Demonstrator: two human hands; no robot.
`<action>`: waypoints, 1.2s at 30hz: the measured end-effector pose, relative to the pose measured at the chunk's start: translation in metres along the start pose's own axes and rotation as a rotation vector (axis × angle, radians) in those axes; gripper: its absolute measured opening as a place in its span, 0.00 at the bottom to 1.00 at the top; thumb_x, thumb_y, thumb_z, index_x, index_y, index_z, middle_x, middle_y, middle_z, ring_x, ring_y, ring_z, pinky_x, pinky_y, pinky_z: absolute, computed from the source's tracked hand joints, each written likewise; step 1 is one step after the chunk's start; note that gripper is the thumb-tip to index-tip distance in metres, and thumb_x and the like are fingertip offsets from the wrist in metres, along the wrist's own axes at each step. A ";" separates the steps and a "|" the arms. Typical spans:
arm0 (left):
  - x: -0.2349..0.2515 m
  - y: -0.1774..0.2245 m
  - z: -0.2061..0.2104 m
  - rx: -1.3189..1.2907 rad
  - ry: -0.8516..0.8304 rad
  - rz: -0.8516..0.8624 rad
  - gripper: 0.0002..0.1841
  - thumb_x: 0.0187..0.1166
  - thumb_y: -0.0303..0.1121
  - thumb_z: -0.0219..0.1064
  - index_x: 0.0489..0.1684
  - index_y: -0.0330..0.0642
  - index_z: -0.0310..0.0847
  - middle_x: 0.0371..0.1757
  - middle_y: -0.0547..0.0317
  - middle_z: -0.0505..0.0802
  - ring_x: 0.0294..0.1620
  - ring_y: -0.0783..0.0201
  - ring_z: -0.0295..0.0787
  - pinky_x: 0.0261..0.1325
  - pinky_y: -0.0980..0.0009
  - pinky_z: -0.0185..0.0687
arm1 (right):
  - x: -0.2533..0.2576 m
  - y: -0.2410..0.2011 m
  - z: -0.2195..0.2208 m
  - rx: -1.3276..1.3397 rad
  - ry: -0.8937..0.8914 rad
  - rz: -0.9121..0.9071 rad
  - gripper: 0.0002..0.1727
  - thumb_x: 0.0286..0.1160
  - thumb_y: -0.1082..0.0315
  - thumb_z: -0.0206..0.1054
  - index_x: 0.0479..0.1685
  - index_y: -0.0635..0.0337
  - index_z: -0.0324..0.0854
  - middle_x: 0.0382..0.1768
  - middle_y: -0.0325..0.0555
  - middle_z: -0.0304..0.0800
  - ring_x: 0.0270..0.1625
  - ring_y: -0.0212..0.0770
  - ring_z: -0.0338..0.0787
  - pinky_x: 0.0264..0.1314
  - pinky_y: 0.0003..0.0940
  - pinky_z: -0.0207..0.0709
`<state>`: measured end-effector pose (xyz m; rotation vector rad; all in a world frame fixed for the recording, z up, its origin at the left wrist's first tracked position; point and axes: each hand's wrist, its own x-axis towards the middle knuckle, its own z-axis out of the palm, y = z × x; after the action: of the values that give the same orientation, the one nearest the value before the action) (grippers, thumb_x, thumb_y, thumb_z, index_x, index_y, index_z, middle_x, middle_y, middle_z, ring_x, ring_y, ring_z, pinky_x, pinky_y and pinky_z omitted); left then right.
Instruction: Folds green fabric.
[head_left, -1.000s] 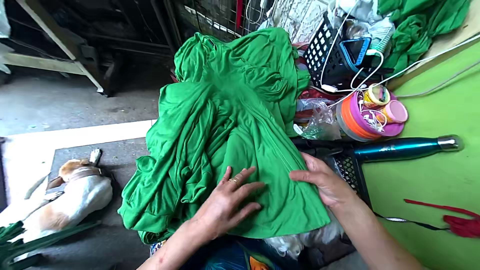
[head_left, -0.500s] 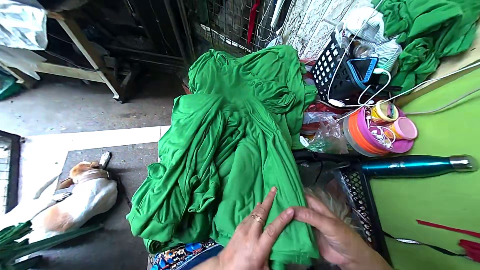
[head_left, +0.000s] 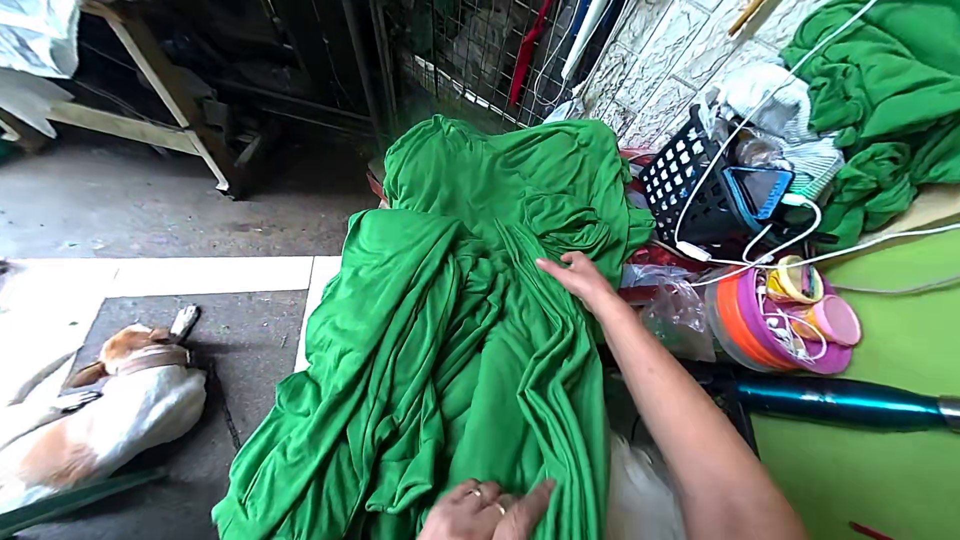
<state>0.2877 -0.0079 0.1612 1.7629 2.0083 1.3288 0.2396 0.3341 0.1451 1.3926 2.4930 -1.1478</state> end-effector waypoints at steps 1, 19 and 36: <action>0.003 -0.002 -0.011 0.088 -0.042 0.001 0.17 0.77 0.34 0.61 0.56 0.36 0.89 0.37 0.49 0.97 0.41 0.51 0.94 0.47 0.57 0.83 | 0.018 -0.008 0.009 -0.046 -0.009 0.033 0.50 0.74 0.38 0.72 0.83 0.72 0.63 0.70 0.75 0.79 0.74 0.70 0.79 0.76 0.69 0.68; -0.034 -0.059 -0.038 0.404 0.154 -0.592 0.24 0.86 0.50 0.57 0.62 0.39 0.83 0.82 0.14 0.65 0.90 0.23 0.49 0.88 0.32 0.27 | 0.073 -0.043 0.041 -0.269 -0.026 0.118 0.33 0.72 0.54 0.76 0.62 0.78 0.76 0.59 0.75 0.84 0.65 0.70 0.84 0.64 0.70 0.74; -0.028 -0.072 -0.051 0.327 0.070 -0.634 0.17 0.75 0.42 0.63 0.42 0.41 0.95 0.81 0.18 0.70 0.67 0.19 0.77 0.66 0.34 0.72 | 0.025 0.016 0.004 0.528 -0.040 -0.151 0.19 0.78 0.59 0.66 0.62 0.60 0.78 0.46 0.44 0.87 0.46 0.33 0.87 0.51 0.38 0.83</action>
<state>0.2116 -0.0514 0.1301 1.0104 2.6241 0.9024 0.2356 0.3543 0.1231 1.2615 2.4001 -1.9508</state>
